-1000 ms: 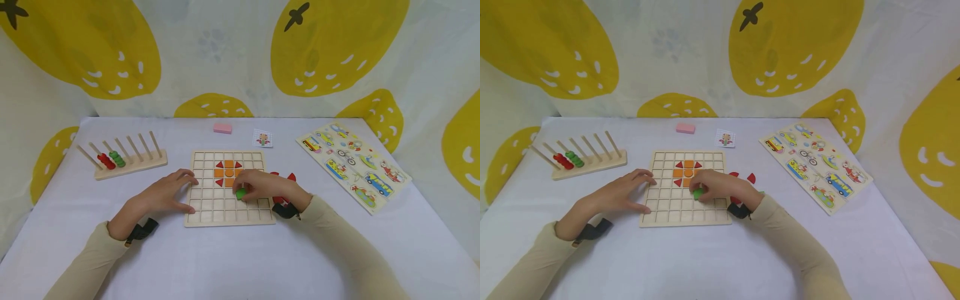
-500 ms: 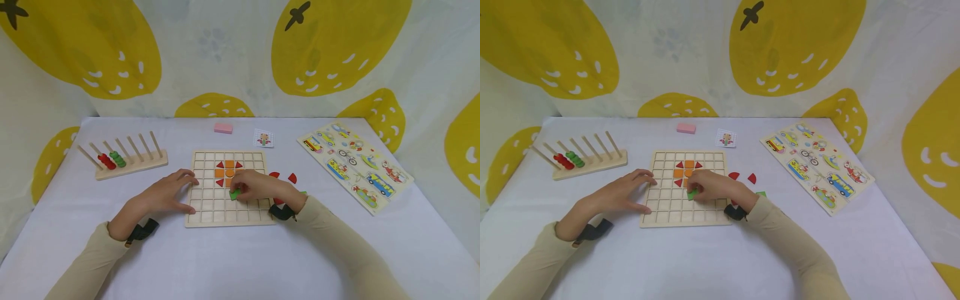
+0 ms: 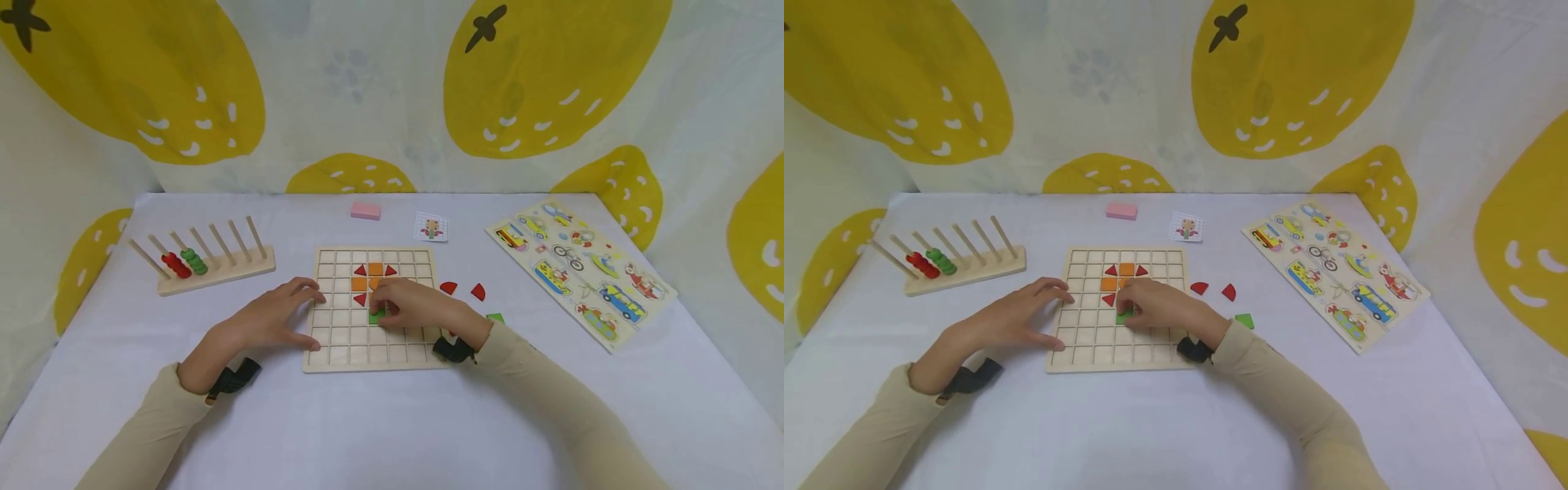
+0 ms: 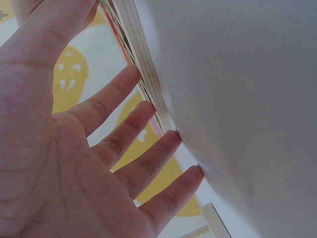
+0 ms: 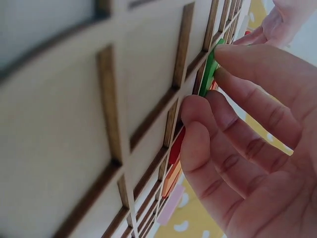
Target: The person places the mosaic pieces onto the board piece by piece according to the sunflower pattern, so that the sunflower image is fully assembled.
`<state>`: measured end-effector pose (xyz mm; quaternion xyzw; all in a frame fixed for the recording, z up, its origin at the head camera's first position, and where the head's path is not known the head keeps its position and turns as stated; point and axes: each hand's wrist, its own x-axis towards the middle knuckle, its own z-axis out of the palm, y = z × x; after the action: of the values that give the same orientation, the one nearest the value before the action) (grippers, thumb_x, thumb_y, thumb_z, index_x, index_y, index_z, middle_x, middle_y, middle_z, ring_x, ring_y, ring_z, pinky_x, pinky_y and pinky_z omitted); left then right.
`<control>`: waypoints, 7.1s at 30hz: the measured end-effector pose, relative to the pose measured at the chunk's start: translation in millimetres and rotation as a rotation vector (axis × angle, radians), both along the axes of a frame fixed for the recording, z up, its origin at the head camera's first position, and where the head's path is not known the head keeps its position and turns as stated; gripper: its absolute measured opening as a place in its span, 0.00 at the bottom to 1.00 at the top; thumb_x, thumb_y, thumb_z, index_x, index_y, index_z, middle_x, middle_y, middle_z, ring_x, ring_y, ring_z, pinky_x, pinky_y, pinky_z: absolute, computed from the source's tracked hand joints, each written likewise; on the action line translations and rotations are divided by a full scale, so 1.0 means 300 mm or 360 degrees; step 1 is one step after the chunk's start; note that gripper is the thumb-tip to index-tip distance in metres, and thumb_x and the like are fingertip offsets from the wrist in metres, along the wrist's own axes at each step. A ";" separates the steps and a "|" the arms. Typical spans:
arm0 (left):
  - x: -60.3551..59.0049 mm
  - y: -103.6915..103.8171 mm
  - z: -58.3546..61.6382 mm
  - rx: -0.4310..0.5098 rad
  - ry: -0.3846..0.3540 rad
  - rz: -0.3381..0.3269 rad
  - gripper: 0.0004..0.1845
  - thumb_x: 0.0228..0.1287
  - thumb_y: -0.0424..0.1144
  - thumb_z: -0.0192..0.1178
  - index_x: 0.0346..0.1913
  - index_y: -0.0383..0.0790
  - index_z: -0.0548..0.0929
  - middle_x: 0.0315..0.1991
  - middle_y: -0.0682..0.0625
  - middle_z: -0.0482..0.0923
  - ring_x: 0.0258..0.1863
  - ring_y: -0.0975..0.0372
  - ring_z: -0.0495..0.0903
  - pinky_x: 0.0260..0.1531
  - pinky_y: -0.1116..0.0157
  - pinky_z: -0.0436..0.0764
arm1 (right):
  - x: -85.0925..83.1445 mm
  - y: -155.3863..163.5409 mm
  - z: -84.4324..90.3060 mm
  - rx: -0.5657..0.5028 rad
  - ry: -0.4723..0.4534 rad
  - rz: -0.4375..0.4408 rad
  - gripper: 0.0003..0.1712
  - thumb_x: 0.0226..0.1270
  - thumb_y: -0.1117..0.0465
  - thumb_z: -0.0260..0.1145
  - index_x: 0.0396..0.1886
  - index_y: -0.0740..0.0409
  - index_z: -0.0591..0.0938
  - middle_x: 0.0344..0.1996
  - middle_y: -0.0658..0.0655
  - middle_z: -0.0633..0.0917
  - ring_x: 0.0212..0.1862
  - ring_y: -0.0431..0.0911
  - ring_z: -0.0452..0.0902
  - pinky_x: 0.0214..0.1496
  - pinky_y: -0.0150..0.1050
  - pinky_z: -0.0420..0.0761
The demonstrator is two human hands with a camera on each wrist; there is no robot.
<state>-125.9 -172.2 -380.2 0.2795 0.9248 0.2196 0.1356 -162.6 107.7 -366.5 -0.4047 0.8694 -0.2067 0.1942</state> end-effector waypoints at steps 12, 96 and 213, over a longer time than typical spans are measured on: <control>-0.002 0.001 -0.003 -0.0016 0.0009 0.0011 0.39 0.48 0.58 0.74 0.60 0.44 0.74 0.67 0.42 0.63 0.66 0.43 0.65 0.61 0.41 0.67 | -0.017 0.060 0.007 -0.0065 -0.0050 -0.0082 0.06 0.64 0.62 0.68 0.40 0.56 0.85 0.34 0.48 0.80 0.35 0.41 0.73 0.38 0.32 0.76; -0.006 -0.005 -0.015 -0.0037 -0.0061 0.0066 0.40 0.47 0.59 0.74 0.62 0.46 0.73 0.69 0.43 0.61 0.67 0.43 0.63 0.62 0.39 0.64 | -0.038 0.193 0.006 -0.0111 -0.0171 -0.0167 0.11 0.62 0.65 0.70 0.45 0.60 0.82 0.41 0.55 0.80 0.38 0.46 0.74 0.41 0.34 0.77; -0.001 -0.001 -0.014 -0.0012 -0.0013 0.0043 0.40 0.47 0.58 0.74 0.62 0.46 0.73 0.68 0.43 0.62 0.67 0.43 0.63 0.61 0.39 0.66 | -0.023 0.418 0.007 -0.0045 -0.0202 -0.0325 0.14 0.60 0.66 0.70 0.47 0.59 0.83 0.38 0.55 0.79 0.32 0.43 0.73 0.31 0.32 0.76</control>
<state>-126.1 -172.4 -384.5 0.2657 0.9287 0.2192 0.1374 -169.5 233.2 -364.5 -0.3029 0.8890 -0.2627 0.2211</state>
